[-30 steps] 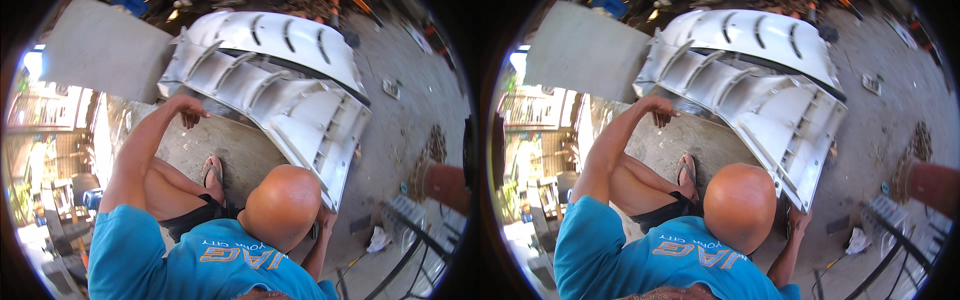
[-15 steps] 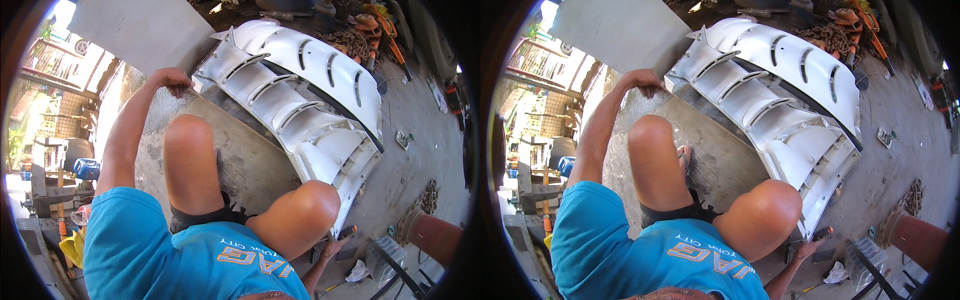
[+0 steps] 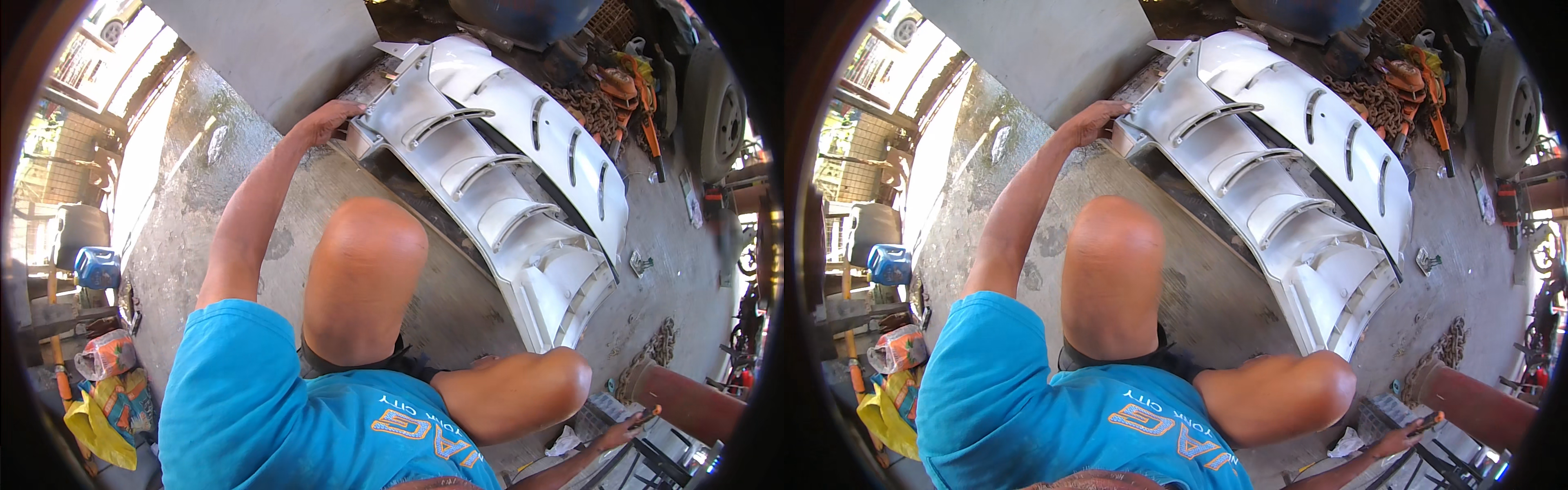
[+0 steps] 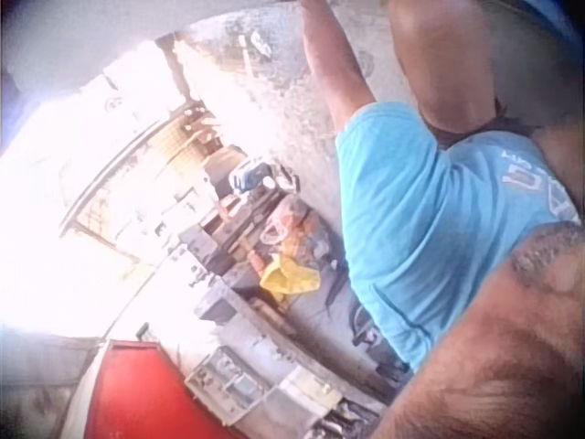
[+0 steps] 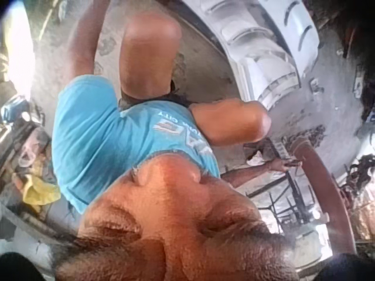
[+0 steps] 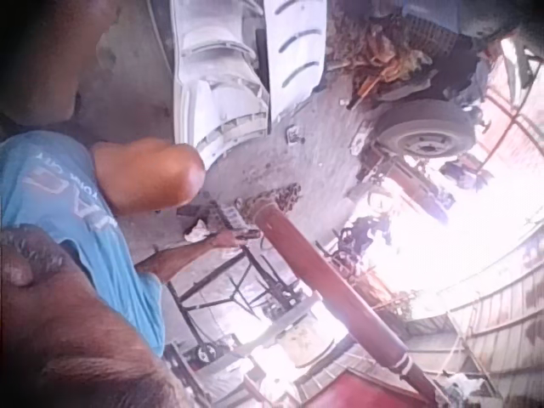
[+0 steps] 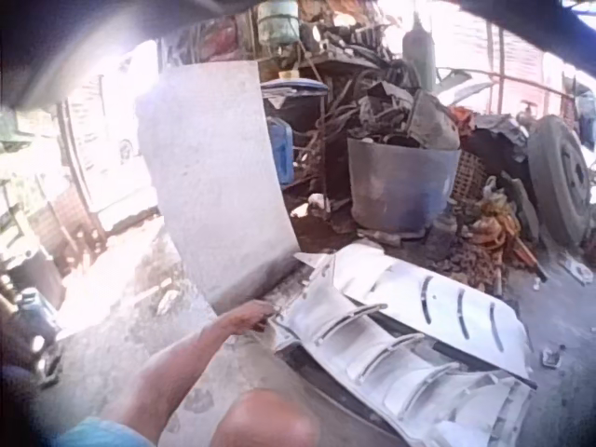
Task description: The person is repairing a white car part, possibly a bumper or fender. They use a screwdriver to remove and reattach metal brackets, flip the part over to inspect both sides, and repeatedly adjust the brackets.
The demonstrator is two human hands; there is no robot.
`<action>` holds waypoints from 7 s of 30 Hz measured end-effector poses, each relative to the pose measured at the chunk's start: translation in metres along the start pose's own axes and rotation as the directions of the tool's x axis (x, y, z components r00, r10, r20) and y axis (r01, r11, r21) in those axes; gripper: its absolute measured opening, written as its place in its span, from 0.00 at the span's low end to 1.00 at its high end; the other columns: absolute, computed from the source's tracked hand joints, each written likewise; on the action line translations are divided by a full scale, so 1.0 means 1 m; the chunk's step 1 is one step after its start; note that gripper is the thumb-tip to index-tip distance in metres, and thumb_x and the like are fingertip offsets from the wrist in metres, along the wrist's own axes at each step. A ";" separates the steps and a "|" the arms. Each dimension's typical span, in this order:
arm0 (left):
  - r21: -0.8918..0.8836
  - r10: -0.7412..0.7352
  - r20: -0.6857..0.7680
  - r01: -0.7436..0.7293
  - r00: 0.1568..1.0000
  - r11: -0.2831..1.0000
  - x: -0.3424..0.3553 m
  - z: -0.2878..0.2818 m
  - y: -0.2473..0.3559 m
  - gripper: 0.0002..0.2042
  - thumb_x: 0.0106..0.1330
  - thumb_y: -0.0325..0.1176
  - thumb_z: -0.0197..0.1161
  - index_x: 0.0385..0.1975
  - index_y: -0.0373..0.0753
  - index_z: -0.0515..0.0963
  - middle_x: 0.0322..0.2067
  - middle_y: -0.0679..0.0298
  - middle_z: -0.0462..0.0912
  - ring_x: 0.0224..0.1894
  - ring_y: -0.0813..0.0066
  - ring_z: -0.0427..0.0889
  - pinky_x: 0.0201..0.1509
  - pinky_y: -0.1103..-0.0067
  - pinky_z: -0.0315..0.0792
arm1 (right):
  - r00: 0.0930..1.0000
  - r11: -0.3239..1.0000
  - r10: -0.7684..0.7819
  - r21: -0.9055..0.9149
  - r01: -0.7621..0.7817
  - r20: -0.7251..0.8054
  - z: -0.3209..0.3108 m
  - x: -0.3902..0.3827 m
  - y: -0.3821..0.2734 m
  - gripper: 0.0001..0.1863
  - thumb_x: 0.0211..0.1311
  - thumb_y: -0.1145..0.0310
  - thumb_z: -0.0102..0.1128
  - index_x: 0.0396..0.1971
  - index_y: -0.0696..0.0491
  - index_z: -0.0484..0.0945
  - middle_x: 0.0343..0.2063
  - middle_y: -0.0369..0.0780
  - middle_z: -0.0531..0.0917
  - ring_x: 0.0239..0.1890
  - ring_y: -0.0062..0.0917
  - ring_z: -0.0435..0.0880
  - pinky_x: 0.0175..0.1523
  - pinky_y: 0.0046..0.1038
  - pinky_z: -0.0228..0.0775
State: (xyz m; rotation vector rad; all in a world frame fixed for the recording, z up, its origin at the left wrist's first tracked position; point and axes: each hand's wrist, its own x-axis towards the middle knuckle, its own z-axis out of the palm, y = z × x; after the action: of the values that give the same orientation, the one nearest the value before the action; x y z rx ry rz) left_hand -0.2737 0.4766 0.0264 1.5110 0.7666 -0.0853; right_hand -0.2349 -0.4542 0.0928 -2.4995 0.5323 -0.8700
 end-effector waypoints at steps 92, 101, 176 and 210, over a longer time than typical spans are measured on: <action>0.167 0.217 -0.254 -0.179 0.942 0.970 -0.022 0.044 -0.022 0.31 0.62 0.37 0.66 0.65 0.30 0.70 0.50 0.34 0.82 0.54 0.41 0.83 0.62 0.61 0.73 | 0.300 0.545 -0.828 0.803 0.241 0.473 0.255 -0.269 -0.713 0.31 0.62 0.61 0.74 0.58 0.52 0.67 0.34 0.42 0.81 0.34 0.23 0.88 0.35 0.25 0.85; 0.166 0.227 -0.296 -0.184 0.928 0.969 -0.026 0.049 -0.022 0.29 0.65 0.28 0.57 0.68 0.31 0.67 0.49 0.31 0.81 0.54 0.35 0.81 0.62 0.58 0.73 | 0.027 0.579 -0.805 0.774 0.257 0.593 0.240 -0.253 -0.753 0.20 0.70 0.55 0.61 0.51 0.54 0.76 0.28 0.43 0.85 0.27 0.23 0.87 0.34 0.28 0.79; 0.214 0.288 -0.325 -0.226 0.901 0.950 -0.034 0.043 -0.018 0.27 0.67 0.38 0.62 0.60 0.24 0.70 0.44 0.32 0.83 0.48 0.35 0.84 0.57 0.57 0.75 | 0.009 0.691 -0.664 0.609 0.390 0.748 0.224 -0.250 -0.777 0.17 0.59 0.66 0.62 0.47 0.54 0.75 0.44 0.41 0.81 0.48 0.24 0.78 0.58 0.30 0.70; 0.789 0.487 -0.196 -0.157 0.851 0.593 -0.007 0.045 0.009 0.11 0.65 0.33 0.62 0.37 0.29 0.75 0.32 0.39 0.85 0.36 0.37 0.86 0.44 0.52 0.79 | -0.003 0.528 -0.771 0.642 0.555 0.637 0.229 -0.256 -0.759 0.25 0.57 0.57 0.70 0.48 0.58 0.75 0.37 0.48 0.83 0.40 0.43 0.84 0.48 0.40 0.77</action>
State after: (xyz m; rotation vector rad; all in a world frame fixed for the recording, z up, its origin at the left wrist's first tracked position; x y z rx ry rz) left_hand -0.2565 0.4334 0.0326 2.5275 0.7888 0.2301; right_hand -0.1129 0.3636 0.1996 -2.4213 -1.2369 0.3683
